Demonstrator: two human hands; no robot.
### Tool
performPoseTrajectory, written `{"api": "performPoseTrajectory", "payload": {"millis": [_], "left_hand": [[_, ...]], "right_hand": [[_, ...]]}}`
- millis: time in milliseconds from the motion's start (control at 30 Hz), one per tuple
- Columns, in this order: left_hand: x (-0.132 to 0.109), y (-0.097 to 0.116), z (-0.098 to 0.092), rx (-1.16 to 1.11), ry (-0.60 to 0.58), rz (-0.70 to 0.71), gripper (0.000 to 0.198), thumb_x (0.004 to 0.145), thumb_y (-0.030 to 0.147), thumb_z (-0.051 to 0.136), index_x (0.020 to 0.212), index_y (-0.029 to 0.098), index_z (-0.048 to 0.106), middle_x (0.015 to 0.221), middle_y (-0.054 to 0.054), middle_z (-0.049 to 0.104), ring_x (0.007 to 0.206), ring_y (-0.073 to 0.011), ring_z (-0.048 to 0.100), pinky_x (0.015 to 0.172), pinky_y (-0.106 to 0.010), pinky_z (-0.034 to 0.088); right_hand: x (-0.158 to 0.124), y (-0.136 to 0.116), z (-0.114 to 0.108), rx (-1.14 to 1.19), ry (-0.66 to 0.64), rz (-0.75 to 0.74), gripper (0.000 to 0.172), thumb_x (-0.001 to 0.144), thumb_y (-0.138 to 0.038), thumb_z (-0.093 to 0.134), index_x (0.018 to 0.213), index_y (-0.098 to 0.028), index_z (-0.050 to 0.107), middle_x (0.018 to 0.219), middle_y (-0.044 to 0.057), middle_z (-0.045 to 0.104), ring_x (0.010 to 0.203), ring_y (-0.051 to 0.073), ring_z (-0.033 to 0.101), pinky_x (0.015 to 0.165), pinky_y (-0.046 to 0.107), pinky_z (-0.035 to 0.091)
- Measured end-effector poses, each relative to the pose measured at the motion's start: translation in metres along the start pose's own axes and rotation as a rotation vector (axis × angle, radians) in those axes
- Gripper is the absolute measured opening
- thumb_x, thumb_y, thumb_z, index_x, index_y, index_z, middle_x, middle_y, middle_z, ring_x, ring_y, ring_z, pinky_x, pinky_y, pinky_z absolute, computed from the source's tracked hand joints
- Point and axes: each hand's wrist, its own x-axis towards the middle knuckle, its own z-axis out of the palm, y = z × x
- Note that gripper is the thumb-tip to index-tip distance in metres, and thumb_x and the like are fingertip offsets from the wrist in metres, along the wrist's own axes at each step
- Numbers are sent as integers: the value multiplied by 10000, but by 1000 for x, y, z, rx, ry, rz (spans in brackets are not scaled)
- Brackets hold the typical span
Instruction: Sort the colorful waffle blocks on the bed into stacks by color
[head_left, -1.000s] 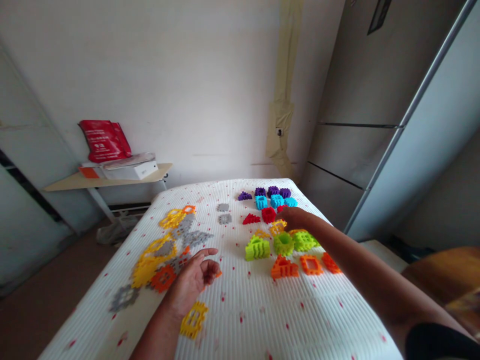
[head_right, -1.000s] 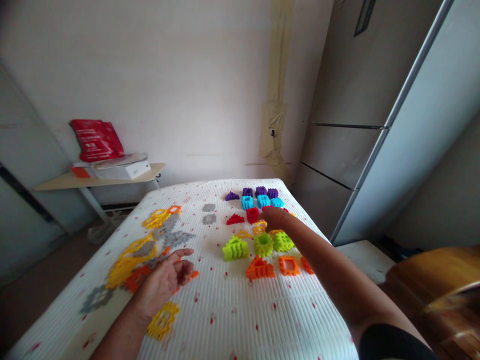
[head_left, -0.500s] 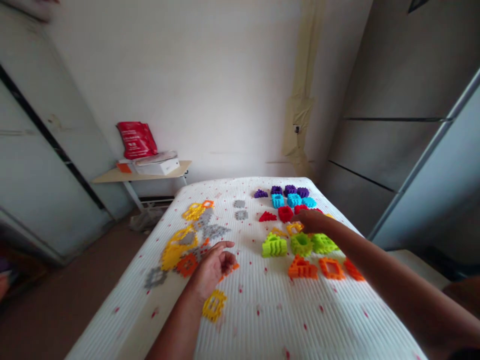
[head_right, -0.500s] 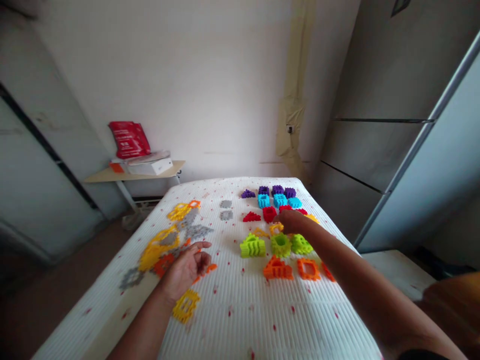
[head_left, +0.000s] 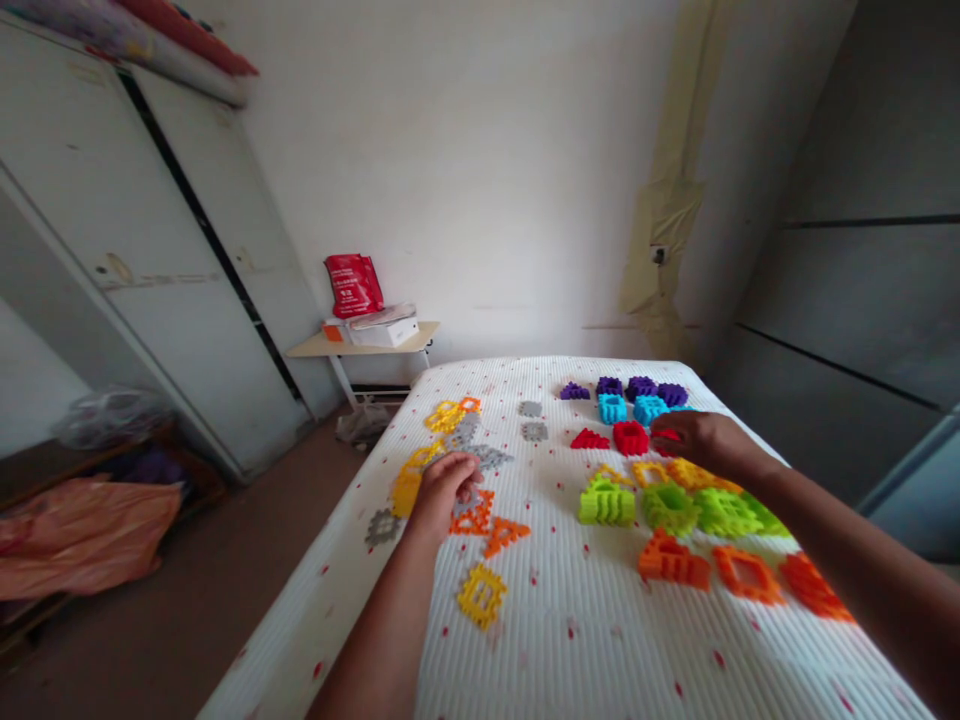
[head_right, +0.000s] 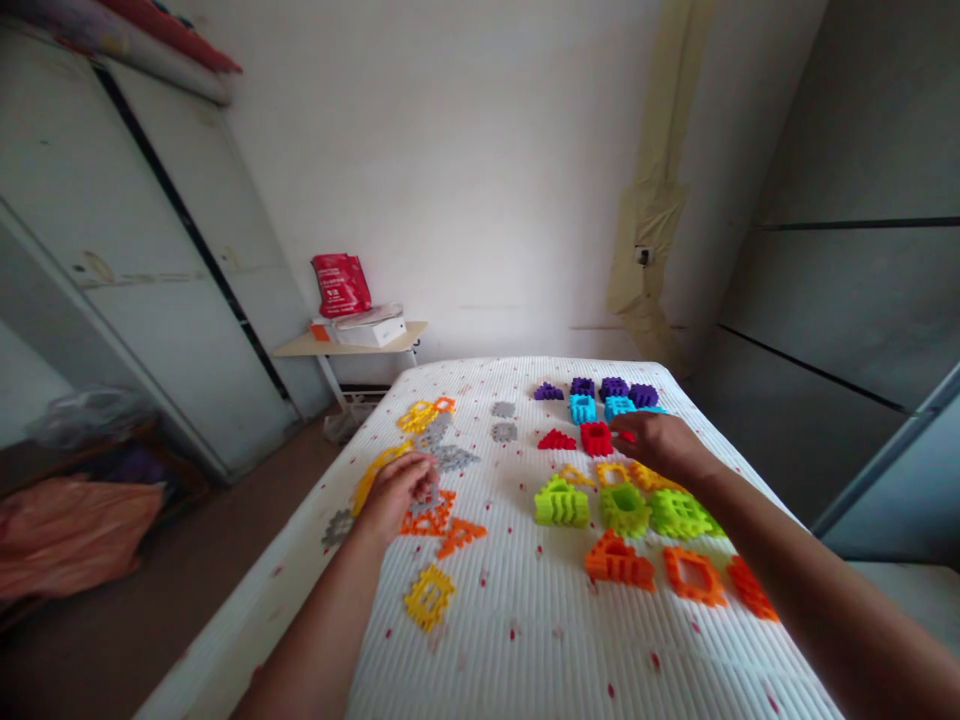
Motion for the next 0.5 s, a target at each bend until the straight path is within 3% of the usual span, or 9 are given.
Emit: {"api": "performPoseTrajectory", "payload": {"millis": [133, 233, 367, 500], "left_hand": [[59, -1, -28, 239, 153, 21, 262, 721, 344, 534, 868, 162, 653, 809, -56, 681, 802, -207, 598, 720, -294, 432], [105, -3, -40, 435, 170, 1, 218, 711, 273, 562, 881, 196, 675, 936, -48, 696, 949, -230, 587, 832, -302, 412], [150, -6, -40, 641, 113, -55, 314, 661, 305, 638, 960, 220, 672, 1093, -74, 668, 1074, -275, 545, 874, -330, 395], [171, -13, -28, 777, 35, -91, 489, 630, 448, 656, 1033, 171, 644, 1155, -197, 613, 1126, -412, 488, 851, -474, 381]], "right_hand": [[-4, -31, -6, 53, 137, -125, 334, 913, -379, 392, 915, -190, 667, 817, 74, 697, 699, 173, 636, 620, 258, 456], [-8, -55, -3, 84, 180, -231, 336, 937, -360, 372, 893, -188, 658, 795, 73, 683, 694, 166, 625, 626, 260, 451], [-14, -80, -1, 136, 172, -319, 312, 950, -312, 373, 871, -183, 646, 763, 68, 668, 663, 145, 610, 608, 245, 443], [-22, -98, -1, 194, 146, -358, 299, 957, -258, 368, 846, -166, 631, 732, 62, 636, 659, 133, 593, 607, 242, 429]]}}
